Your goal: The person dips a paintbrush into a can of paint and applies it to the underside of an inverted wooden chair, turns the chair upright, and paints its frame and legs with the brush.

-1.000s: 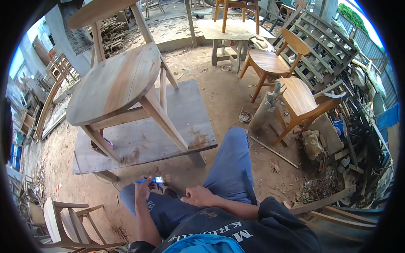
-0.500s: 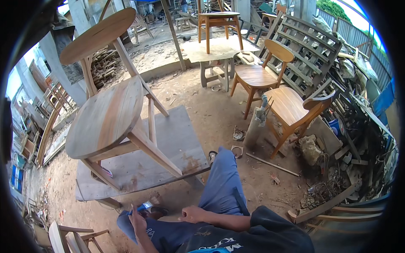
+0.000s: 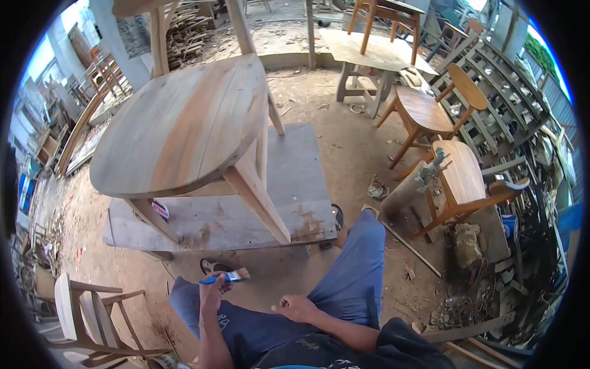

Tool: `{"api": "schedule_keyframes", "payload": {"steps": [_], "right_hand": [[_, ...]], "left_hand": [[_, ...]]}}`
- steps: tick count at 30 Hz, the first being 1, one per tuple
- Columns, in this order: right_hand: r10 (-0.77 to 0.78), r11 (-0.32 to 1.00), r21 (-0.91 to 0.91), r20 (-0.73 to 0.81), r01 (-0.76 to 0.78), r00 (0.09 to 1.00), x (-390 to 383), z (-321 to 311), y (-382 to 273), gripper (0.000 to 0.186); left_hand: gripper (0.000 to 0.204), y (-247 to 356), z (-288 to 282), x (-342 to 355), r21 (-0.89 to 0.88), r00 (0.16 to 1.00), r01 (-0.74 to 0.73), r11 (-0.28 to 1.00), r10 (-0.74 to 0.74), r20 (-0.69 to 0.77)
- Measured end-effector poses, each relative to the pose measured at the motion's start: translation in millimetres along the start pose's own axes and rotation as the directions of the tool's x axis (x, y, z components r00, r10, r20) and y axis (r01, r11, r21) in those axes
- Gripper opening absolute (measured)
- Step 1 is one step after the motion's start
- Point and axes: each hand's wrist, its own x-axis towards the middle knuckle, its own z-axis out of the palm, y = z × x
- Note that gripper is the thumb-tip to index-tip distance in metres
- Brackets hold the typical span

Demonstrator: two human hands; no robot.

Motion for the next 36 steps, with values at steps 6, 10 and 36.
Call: {"api": "schedule_keyframes", "payload": {"steps": [6,10,36], "right_hand": [[0.040,0.998,-0.050,-0.007,-0.040,0.999,-5,12,-1,0.053],[0.045,0.999,-0.033,0.052,-0.043,0.998,-4,20,0,0.053],[0.068,0.981,0.179,0.045,-0.074,0.997,-6,30,-7,0.022]], "left_hand": [[0.016,-1,-2,-5,0.017,0.997,-0.064,0.998,0.065,-0.052],[0.018,6,-3,-30,-0.046,0.973,-0.147,0.988,0.136,-0.184],[0.029,99,-162,-203,0.520,0.262,-0.356,0.776,0.617,-0.742]]}}
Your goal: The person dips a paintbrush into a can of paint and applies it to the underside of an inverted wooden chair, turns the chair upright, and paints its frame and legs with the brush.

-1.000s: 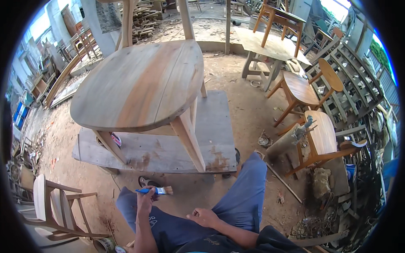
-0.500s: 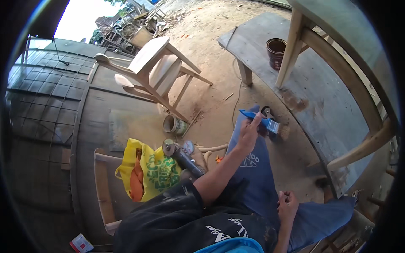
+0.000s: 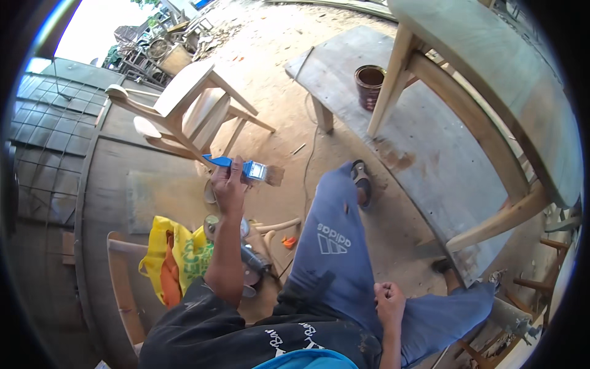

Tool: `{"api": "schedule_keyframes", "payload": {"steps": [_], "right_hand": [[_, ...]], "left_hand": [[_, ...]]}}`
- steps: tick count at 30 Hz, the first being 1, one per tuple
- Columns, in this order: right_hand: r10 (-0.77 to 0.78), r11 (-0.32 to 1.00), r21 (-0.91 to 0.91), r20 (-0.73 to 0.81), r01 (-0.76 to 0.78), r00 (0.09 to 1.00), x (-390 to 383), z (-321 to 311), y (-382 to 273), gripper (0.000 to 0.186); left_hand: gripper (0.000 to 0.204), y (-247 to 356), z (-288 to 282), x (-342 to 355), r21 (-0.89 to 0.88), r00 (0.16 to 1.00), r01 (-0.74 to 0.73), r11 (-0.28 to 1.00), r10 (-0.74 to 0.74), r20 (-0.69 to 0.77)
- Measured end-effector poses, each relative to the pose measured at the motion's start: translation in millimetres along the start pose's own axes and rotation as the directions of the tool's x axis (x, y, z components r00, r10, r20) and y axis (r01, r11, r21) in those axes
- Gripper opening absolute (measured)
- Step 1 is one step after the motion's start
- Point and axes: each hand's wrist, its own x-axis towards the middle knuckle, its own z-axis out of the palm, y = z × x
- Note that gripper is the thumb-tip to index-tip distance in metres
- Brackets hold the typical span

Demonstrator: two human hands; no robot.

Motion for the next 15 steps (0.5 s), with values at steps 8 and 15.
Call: {"api": "schedule_keyframes", "payload": {"steps": [8,15], "right_hand": [[0.127,0.983,0.133,0.002,-0.126,0.992,5,-8,-9,0.022],[0.137,0.974,0.184,-0.008,-0.133,0.991,14,-9,-27,0.023]], "left_hand": [[0.016,47,171,95,-0.045,0.894,-0.420,0.906,0.422,0.152],[0.024,64,314,181,0.061,0.794,-0.510,0.858,0.443,0.417]]}}
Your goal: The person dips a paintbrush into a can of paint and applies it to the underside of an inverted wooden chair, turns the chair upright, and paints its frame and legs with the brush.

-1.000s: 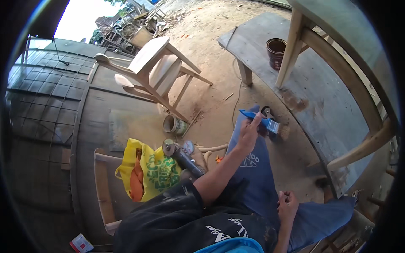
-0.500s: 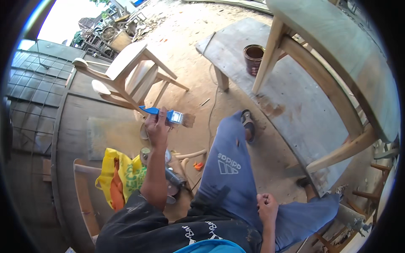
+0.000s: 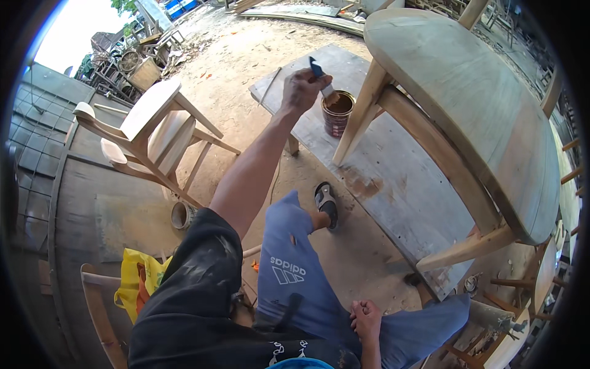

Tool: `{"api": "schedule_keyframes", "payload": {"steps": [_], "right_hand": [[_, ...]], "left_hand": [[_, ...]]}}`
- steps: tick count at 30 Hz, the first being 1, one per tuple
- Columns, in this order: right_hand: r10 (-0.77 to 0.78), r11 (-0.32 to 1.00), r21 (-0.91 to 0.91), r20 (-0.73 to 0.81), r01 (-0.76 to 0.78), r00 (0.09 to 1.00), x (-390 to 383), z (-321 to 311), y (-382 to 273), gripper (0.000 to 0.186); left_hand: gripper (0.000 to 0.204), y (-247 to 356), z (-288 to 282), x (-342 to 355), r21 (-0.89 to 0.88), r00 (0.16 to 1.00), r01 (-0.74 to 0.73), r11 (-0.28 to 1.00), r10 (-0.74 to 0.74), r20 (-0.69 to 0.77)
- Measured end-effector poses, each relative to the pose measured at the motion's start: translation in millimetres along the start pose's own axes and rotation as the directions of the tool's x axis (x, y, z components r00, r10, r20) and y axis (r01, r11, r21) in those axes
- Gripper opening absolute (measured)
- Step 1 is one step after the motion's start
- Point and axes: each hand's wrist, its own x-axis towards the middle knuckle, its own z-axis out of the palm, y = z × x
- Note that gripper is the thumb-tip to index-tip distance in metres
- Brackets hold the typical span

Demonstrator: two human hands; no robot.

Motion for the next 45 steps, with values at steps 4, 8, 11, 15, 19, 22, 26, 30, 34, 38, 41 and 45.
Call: {"api": "schedule_keyframes", "payload": {"steps": [4,8,11,15,19,22,26,30,34,38,41,45], "right_hand": [[0.044,0.999,-0.025,0.007,-0.044,0.999,4,1,-3,0.025],[0.066,0.998,0.016,0.029,-0.067,0.997,13,0,-5,0.025],[0.085,0.996,0.022,0.021,-0.085,0.996,17,-3,-3,0.026],[0.091,0.996,0.022,0.014,-0.091,0.996,21,-8,2,0.027],[0.065,0.997,-0.043,0.041,-0.063,0.997,20,-4,3,0.028],[0.038,0.998,-0.052,0.037,-0.037,0.999,19,-6,6,0.028],[0.055,0.997,-0.053,0.006,-0.055,0.998,11,-5,7,0.029],[0.046,0.999,-0.018,-0.002,-0.046,0.999,14,-10,7,0.029],[0.039,0.999,-0.018,-0.022,-0.039,0.999,6,-11,14,0.030],[0.025,0.997,-0.077,-0.008,-0.025,1.000,6,-12,16,0.030],[0.012,0.998,-0.069,0.010,-0.011,1.000,5,-11,12,0.029],[0.019,1.000,0.013,-0.031,-0.019,0.999,-1,-14,11,0.027]], "left_hand": [[0.029,-22,50,15,-0.137,0.957,0.188,0.973,-0.150,0.246],[0.029,-43,68,15,0.153,0.989,-0.056,0.987,0.034,0.141],[0.028,-18,52,14,0.001,0.990,0.125,0.992,-0.125,0.069],[0.027,24,26,6,-0.166,0.989,0.133,0.977,-0.141,-0.039],[0.028,-16,44,-5,-0.181,0.972,0.198,0.963,-0.217,-0.094],[0.025,-41,63,-7,-0.133,0.984,0.012,0.991,-0.035,-0.174],[0.027,-54,74,1,0.122,0.996,-0.092,0.988,0.090,0.021],[0.026,-40,68,10,0.086,0.993,-0.044,0.995,0.034,0.113],[0.029,7,38,1,-0.242,0.995,0.100,0.965,-0.094,0.036],[0.026,-21,23,-1,-0.182,0.946,0.178,0.967,-0.219,-0.240],[0.023,-44,21,-17,-0.748,0.776,0.369,0.552,-0.625,-0.079],[0.013,-24,25,-77,-0.972,0.657,0.228,0.052,-0.745,0.114]]}}
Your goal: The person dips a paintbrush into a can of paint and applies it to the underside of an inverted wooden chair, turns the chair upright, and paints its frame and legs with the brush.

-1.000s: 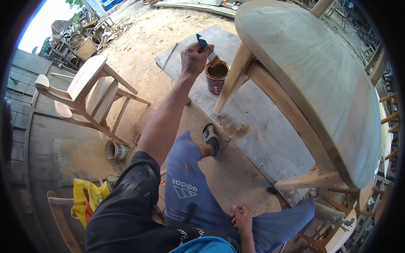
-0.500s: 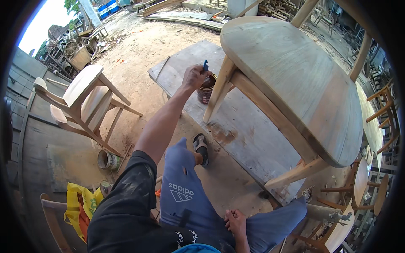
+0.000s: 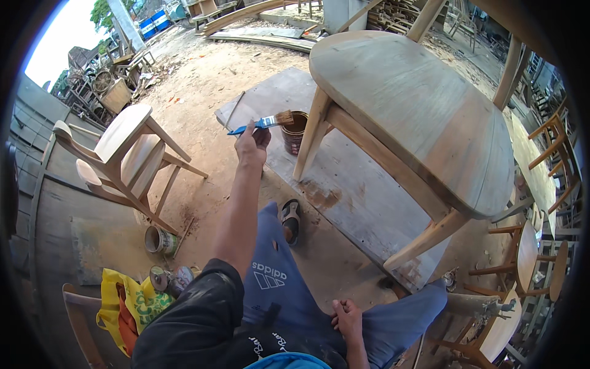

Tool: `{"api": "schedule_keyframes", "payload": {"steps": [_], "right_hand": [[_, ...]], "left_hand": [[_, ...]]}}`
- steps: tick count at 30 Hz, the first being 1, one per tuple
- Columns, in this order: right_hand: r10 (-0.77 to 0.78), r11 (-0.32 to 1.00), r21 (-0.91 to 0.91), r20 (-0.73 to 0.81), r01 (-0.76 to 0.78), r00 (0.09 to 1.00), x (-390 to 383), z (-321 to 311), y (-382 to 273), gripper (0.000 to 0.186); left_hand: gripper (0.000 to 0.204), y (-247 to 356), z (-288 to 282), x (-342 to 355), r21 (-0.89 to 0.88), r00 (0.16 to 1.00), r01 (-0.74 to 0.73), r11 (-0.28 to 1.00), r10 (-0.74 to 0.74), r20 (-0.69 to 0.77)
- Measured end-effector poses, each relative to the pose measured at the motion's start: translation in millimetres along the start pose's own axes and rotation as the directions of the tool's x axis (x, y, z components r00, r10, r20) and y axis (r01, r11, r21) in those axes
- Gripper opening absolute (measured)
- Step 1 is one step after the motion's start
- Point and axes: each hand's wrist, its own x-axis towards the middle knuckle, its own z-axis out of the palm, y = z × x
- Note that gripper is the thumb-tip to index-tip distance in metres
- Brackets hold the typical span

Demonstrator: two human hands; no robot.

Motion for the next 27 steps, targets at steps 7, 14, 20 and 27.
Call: {"api": "schedule_keyframes", "payload": {"steps": [7,14,20,27], "right_hand": [[-0.624,0.781,-0.421,-0.478,0.462,0.618,-10,-67,-17,0.018],[-0.678,0.584,-0.795,-0.589,-0.163,0.440,-27,-146,-16,0.057],[-0.597,0.614,-0.758,-0.629,-0.221,0.498,-24,-149,-9,0.081],[-0.561,0.598,-0.730,-0.676,-0.330,0.477,-17,-142,-26,0.082]], "left_hand": [[0.014,10,-31,-166,-0.327,0.913,0.012,0.945,0.123,0.389],[0.020,-44,45,-254,0.007,0.797,-0.084,0.996,0.062,0.601],[0.025,-36,52,-210,0.135,0.561,-0.821,0.554,0.742,0.366],[0.027,-63,52,-304,-0.013,0.205,-0.902,0.433,0.452,0.868]]}}
